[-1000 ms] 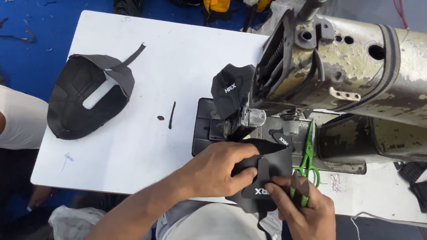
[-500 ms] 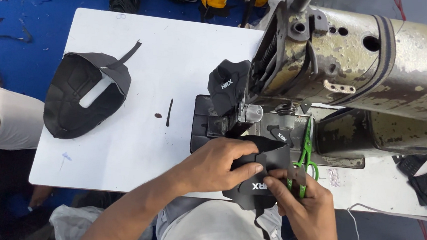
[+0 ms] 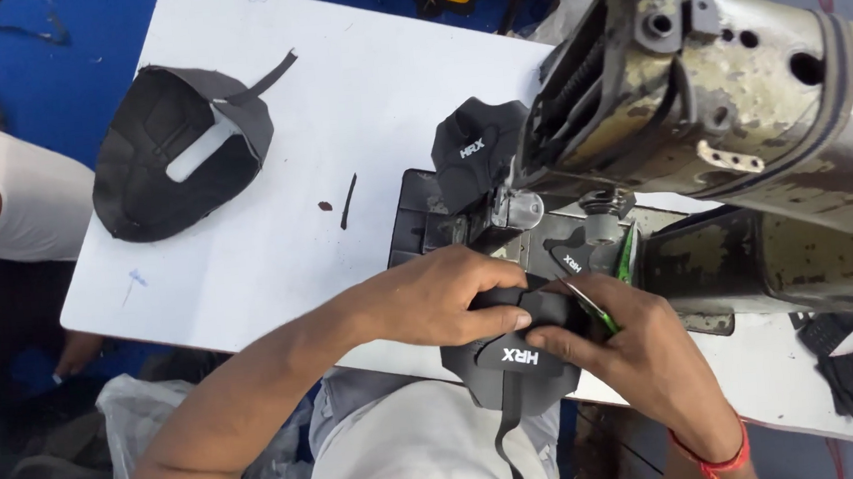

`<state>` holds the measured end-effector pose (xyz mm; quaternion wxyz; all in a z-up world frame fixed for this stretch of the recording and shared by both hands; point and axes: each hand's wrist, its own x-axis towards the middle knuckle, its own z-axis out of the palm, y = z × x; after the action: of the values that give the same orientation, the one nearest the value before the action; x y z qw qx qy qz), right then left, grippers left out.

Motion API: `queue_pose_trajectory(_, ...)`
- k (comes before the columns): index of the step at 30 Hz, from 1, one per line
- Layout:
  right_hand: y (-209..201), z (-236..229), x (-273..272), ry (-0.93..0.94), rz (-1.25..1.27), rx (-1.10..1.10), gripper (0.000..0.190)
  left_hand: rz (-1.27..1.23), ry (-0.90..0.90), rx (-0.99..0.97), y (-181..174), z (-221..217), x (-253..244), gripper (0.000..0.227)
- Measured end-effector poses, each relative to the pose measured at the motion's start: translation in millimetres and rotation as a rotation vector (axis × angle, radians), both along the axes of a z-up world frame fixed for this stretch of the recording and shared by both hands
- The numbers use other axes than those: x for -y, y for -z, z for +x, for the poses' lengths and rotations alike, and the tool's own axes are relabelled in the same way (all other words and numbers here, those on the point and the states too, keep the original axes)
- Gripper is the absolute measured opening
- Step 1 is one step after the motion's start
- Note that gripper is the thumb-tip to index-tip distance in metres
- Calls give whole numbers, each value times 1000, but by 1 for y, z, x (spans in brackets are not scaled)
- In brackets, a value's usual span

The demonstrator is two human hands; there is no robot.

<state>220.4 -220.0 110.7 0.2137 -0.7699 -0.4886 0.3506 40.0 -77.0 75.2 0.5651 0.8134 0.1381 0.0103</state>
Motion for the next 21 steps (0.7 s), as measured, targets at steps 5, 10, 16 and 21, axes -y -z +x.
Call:
queue_pose_trajectory(5, 9, -1, 1, 52, 13, 75, 56, -9, 8, -10, 6, 2, -3, 30)
queue_pose_trajectory(10, 10, -1, -2, 79, -10, 91, 56, -10, 21, -2, 10, 5, -7, 30)
queue_pose_trajectory(16, 11, 0, -6, 71, -11, 106, 55, -18, 18, -39, 8, 5, -10, 30)
queue_pose_trajectory(21, 16, 1, -6, 75, -11, 100, 56, -17, 11, -96, 6, 5, -14, 30)
